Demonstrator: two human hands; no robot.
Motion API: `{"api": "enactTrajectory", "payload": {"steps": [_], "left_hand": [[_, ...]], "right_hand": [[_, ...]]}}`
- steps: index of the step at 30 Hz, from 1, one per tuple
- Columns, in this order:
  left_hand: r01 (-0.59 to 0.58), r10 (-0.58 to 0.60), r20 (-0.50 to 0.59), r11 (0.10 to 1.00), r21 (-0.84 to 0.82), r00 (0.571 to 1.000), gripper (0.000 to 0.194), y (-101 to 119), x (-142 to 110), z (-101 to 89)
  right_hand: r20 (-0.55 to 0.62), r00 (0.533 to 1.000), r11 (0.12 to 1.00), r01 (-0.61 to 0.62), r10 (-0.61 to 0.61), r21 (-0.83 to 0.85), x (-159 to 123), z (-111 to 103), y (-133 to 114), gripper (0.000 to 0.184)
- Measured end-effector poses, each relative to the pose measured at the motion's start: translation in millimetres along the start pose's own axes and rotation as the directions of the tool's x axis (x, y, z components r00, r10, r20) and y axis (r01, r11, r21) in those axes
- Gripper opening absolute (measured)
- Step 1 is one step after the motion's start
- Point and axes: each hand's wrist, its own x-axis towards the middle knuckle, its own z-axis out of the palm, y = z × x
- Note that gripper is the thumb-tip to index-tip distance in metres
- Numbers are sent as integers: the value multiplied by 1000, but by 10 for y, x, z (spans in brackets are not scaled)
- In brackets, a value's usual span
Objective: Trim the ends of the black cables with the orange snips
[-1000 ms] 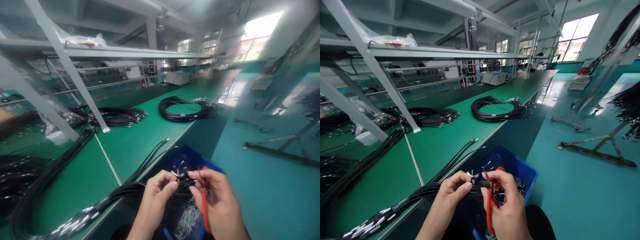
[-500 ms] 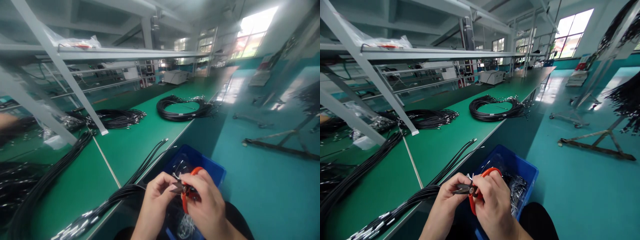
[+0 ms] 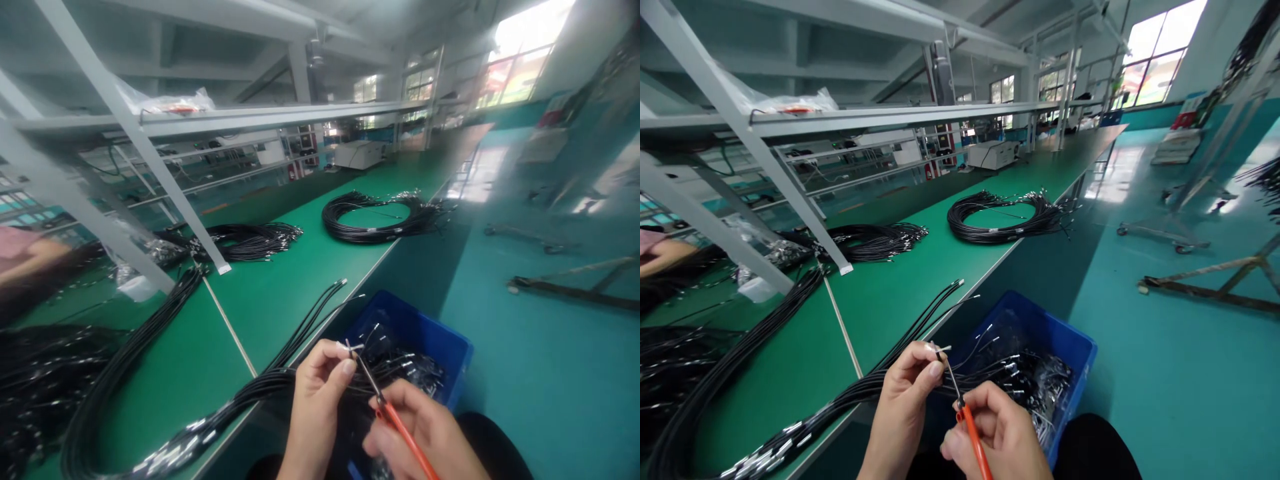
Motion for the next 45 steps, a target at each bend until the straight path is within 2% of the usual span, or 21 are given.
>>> {"api": "enactTrajectory", "payload": {"steps": [4,14,18,22,28,31,38,45], "left_hand": [[-39,35,50,996,85,998,3,12,-20,38],[-66,55,51,960,273,997,4,-22,-8,58],[-85,67,67,944,319,996,6,-8,-5,60],[-86,68,66,938,335,996,6,-13,8,67],[-54,58,-5,954,296,998,4,-31,19,83],[-55,66,-32,960,275,997,4,-13,13,103],[-87,98,-20,944,320,995,5,5,-6,121],[-106,125,-23,913,394,992,8,22,-16,157]], "right_hand": [[25,998,999,-51,51,12,32,17,-117,33],[-41,997,998,-68,67,-4,97,5,-78,32],[-35,999,1000,-23,23,-7,116,-17,-80,30],[24,999,999,-37,37,7,120,-46,-70,34],[125,992,998,-8,1,56,83,-149,-36,42],[185,982,999,-35,29,31,81,-168,-41,42],[170,984,997,-56,48,43,109,-115,-126,38],[160,985,997,-69,63,36,125,-136,-97,38]]}}
